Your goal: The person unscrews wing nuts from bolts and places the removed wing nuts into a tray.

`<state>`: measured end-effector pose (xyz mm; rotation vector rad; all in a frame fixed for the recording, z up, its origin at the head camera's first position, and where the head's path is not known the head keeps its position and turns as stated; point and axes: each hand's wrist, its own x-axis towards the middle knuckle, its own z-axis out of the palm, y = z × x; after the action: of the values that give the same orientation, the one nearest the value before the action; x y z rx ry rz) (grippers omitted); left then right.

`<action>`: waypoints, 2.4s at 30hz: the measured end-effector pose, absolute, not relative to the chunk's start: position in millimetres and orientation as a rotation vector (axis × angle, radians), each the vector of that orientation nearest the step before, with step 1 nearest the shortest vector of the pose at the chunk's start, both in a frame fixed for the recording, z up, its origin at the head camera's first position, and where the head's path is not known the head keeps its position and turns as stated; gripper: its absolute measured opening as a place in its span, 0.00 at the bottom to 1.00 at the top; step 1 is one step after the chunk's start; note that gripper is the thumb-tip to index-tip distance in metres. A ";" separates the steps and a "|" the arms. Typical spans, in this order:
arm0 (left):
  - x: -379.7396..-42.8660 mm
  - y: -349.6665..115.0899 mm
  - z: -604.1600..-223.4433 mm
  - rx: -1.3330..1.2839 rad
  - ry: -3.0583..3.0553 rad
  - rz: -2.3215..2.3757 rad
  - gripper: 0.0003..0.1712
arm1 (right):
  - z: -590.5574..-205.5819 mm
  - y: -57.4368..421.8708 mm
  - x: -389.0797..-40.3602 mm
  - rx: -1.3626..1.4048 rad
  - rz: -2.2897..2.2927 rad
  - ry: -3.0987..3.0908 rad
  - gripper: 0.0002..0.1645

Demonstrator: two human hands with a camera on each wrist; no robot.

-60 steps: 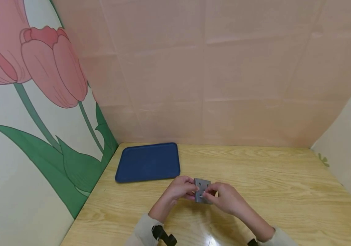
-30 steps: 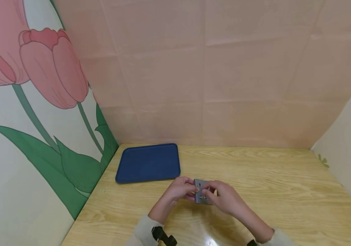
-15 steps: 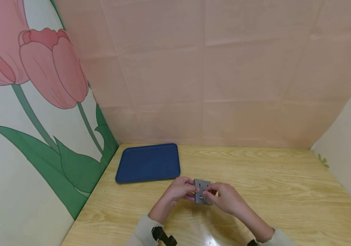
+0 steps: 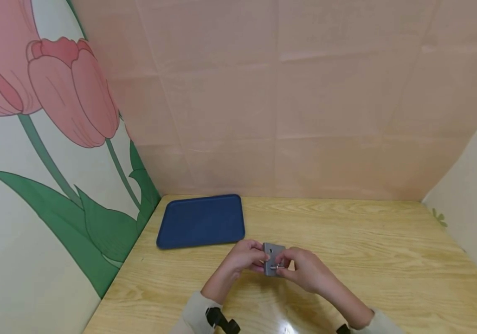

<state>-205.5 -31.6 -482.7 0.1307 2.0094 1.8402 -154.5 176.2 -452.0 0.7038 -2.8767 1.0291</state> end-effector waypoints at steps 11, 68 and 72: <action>-204.4 -31.6 -480.9 0.142 2.002 1.843 0.12 | -453.4 173.2 -154.0 0.700 1.045 -2.869 0.10; -206.6 -35.3 -483.6 0.133 2.017 1.836 0.11 | -453.0 169.6 -157.8 0.669 1.091 -2.892 0.11; -206.4 -35.8 -483.9 0.131 2.023 1.834 0.11 | -453.7 168.2 -158.3 0.565 1.076 -2.886 0.06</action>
<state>-206.4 -35.8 -483.9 0.1314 2.0226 1.8341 -158.3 168.2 -453.7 0.5654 -2.8855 1.0758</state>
